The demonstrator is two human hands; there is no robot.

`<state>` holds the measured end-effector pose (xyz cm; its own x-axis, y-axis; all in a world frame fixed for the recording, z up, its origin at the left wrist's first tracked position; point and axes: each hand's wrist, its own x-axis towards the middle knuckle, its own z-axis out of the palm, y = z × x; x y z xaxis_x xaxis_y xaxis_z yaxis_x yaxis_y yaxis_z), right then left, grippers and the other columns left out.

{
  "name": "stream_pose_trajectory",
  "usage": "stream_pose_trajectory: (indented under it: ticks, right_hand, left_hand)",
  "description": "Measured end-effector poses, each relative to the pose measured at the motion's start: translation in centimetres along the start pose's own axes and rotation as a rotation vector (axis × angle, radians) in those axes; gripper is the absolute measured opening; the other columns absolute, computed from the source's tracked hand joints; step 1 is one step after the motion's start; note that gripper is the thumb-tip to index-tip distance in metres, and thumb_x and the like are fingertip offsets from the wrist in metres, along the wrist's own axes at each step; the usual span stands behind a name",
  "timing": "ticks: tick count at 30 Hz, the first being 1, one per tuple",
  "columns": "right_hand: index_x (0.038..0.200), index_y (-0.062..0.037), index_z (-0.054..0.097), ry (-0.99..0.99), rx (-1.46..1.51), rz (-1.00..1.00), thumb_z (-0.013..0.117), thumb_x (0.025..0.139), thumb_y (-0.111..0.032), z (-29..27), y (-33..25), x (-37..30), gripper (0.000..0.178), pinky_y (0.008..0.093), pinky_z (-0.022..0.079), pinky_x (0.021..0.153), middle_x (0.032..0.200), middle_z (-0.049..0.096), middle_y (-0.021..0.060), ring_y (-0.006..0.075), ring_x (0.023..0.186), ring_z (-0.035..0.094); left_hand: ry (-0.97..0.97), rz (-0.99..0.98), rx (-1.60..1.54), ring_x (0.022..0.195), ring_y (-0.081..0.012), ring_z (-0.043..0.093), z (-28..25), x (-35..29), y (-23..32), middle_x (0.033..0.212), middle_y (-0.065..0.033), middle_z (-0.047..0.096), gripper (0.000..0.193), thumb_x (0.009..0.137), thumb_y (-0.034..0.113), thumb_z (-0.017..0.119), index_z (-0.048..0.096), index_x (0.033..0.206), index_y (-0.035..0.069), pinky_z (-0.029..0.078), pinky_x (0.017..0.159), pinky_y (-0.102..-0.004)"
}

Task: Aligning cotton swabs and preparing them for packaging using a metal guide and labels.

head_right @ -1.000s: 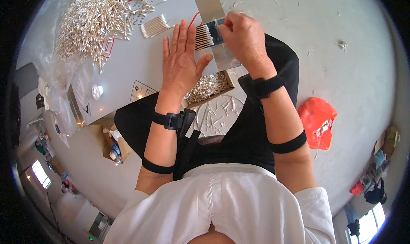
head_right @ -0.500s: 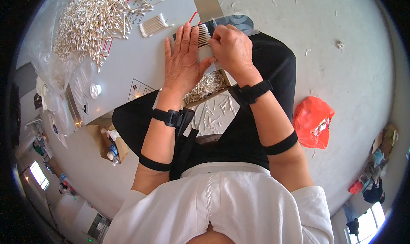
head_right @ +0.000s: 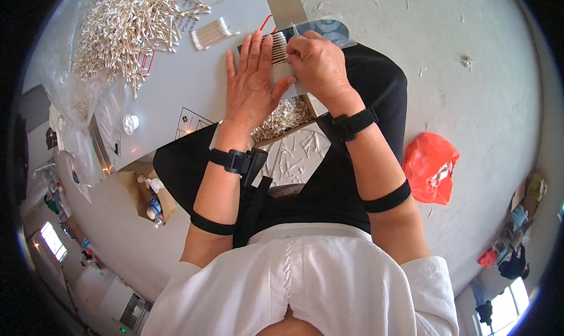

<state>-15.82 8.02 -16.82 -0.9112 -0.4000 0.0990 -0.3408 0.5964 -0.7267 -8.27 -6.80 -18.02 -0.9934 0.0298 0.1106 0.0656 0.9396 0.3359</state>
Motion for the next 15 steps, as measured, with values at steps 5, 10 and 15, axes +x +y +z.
stream_pose_trajectory:
  ticks: [5, 10, 15]
  right_hand:
    - [0.079, -0.0074, 0.067, 0.015, -0.033, -0.003, 0.063, 0.079, -0.015, 0.1, 0.1, 0.2, 0.009, 0.0412, 0.052, 0.066, 0.078, 0.063, 0.0104, 0.0329, 0.076, 0.064]
    - [0.074, -0.0084, 0.069, -0.016, -0.081, 0.162, 0.061, 0.074, -0.015, 0.3, -0.3, 1.1, 0.010, 0.0427, 0.052, 0.065, 0.076, 0.066, 0.0146, 0.0355, 0.074, 0.065]
    - [0.074, -0.0104, 0.072, -0.172, -0.126, 0.275, 0.061, 0.068, -0.014, -0.7, -0.6, 3.0, 0.013, 0.0433, 0.054, 0.066, 0.074, 0.067, 0.0174, 0.0373, 0.073, 0.066]
  left_hand:
    - [0.007, 0.007, 0.012, 0.145, -0.0294, 0.019, 0.3, 0.0, 0.0, 0.157, -0.0125, 0.022, 0.082, 0.090, 0.058, 0.050, 0.023, 0.150, 0.009, 0.011, 0.115, -0.0560]
    - [0.018, 0.008, 0.016, 0.145, -0.0289, 0.019, 0.4, 0.0, -0.1, 0.156, -0.0118, 0.023, 0.081, 0.091, 0.058, 0.049, 0.023, 0.150, 0.010, 0.012, 0.115, -0.0562]
    - [0.030, 0.016, 0.039, 0.146, -0.0278, 0.019, 0.6, -0.1, -0.2, 0.157, -0.0114, 0.023, 0.081, 0.091, 0.059, 0.047, 0.023, 0.151, 0.009, 0.012, 0.114, -0.0558]
